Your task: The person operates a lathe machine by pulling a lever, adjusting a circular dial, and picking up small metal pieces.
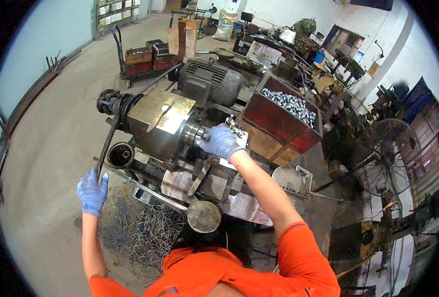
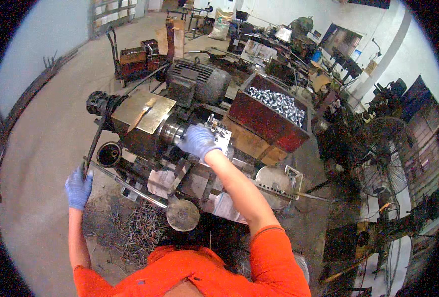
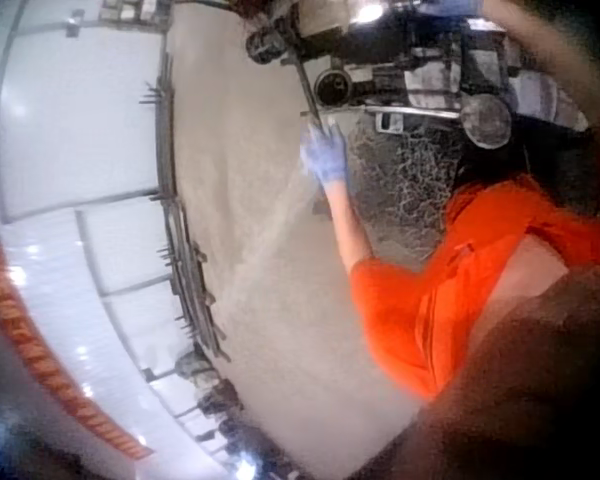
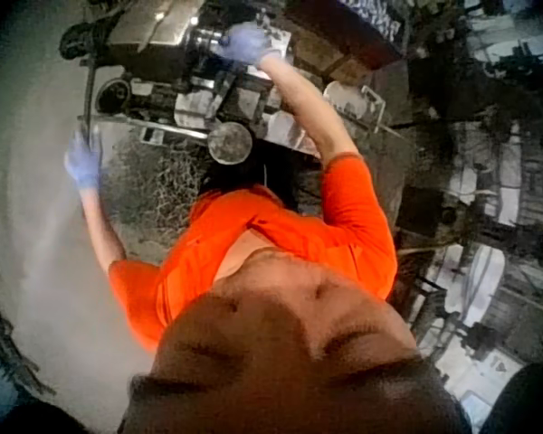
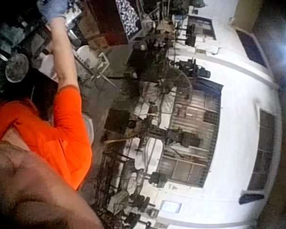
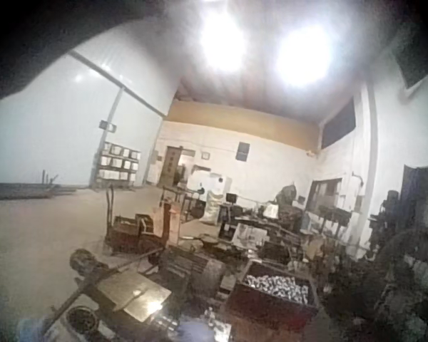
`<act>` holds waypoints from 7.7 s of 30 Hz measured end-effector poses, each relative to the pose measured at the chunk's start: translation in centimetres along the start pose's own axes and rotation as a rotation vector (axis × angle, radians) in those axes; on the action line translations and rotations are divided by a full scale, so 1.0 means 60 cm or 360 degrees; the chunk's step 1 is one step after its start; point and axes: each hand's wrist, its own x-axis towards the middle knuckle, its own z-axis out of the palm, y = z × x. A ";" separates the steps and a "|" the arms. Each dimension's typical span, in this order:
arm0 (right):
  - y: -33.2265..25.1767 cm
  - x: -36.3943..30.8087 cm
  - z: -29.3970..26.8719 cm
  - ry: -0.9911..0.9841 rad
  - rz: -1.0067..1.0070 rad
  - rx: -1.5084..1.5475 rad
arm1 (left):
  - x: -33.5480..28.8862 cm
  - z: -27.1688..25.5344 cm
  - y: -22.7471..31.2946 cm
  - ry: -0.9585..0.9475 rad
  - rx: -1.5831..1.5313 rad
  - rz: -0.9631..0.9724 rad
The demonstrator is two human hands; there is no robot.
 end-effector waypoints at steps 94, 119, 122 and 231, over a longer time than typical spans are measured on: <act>0.194 -1.124 0.223 -0.1193 0.2024 0.0150 | 0.090 0.009 0.025 -0.0125 -0.0745 -0.0185; 0.230 -0.751 0.062 0.0584 0.0819 0.0179 | 0.039 0.025 -0.075 0.0153 -0.0615 -0.0155; 0.145 -0.513 -0.025 0.0636 0.0414 0.0523 | 0.028 0.002 -0.054 0.0084 -0.0279 -0.0124; 0.577 -0.760 0.072 0.0057 0.1595 -0.0592 | 0.069 0.207 0.057 -0.0324 -0.0243 0.0074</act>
